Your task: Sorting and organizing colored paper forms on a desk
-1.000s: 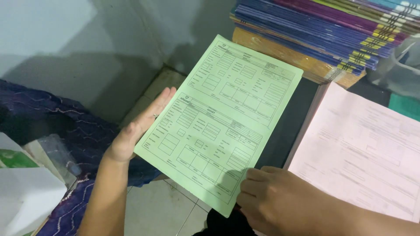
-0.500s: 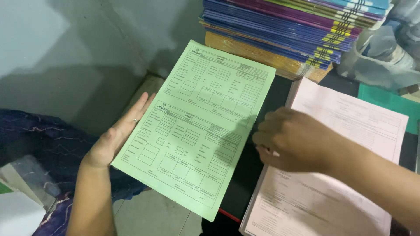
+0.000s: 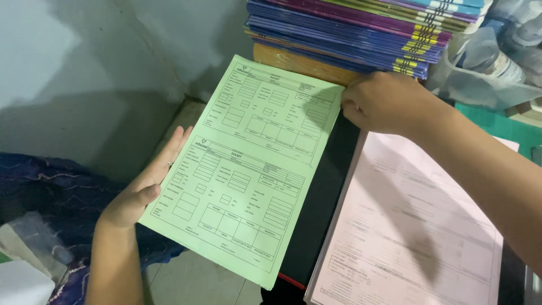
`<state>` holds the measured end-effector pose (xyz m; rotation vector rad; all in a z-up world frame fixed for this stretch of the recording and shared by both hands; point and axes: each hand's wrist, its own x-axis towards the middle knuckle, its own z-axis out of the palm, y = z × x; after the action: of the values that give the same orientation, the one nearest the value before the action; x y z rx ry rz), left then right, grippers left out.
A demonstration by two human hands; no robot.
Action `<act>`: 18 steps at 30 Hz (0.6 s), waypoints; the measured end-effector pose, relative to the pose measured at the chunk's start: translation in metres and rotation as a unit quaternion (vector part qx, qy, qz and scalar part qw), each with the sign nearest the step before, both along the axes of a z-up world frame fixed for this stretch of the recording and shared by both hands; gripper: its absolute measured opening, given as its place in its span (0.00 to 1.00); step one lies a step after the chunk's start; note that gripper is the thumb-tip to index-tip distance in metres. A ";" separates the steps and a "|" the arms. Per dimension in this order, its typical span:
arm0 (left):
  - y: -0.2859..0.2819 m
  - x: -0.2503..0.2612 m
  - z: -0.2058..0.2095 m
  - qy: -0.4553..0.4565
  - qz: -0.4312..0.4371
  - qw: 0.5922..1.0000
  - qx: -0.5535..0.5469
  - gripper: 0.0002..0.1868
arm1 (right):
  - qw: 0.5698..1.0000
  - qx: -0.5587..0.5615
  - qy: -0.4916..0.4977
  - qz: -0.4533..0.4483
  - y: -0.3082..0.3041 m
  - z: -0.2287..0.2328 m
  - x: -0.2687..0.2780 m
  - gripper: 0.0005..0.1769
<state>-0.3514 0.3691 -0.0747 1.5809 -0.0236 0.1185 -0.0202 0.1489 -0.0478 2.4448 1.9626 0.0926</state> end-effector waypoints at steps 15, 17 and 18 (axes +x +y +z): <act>-0.003 0.000 -0.003 -0.008 0.001 0.999 -0.044 0.49 | 0.951 -0.008 0.118 0.285 -0.036 0.007 -0.119 0.09; -0.002 -0.001 -0.004 0.001 0.005 0.998 -0.068 0.51 | 0.955 -0.009 0.095 0.281 -0.036 0.005 -0.121 0.10; -0.001 -0.001 -0.004 0.001 0.002 0.999 -0.052 0.51 | 0.958 -0.034 0.105 0.264 -0.036 0.007 -0.121 0.10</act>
<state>-0.3525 0.3679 -0.0791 1.4766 -0.0131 0.1193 -0.1415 0.1126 -0.0411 1.8910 2.6078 -0.2408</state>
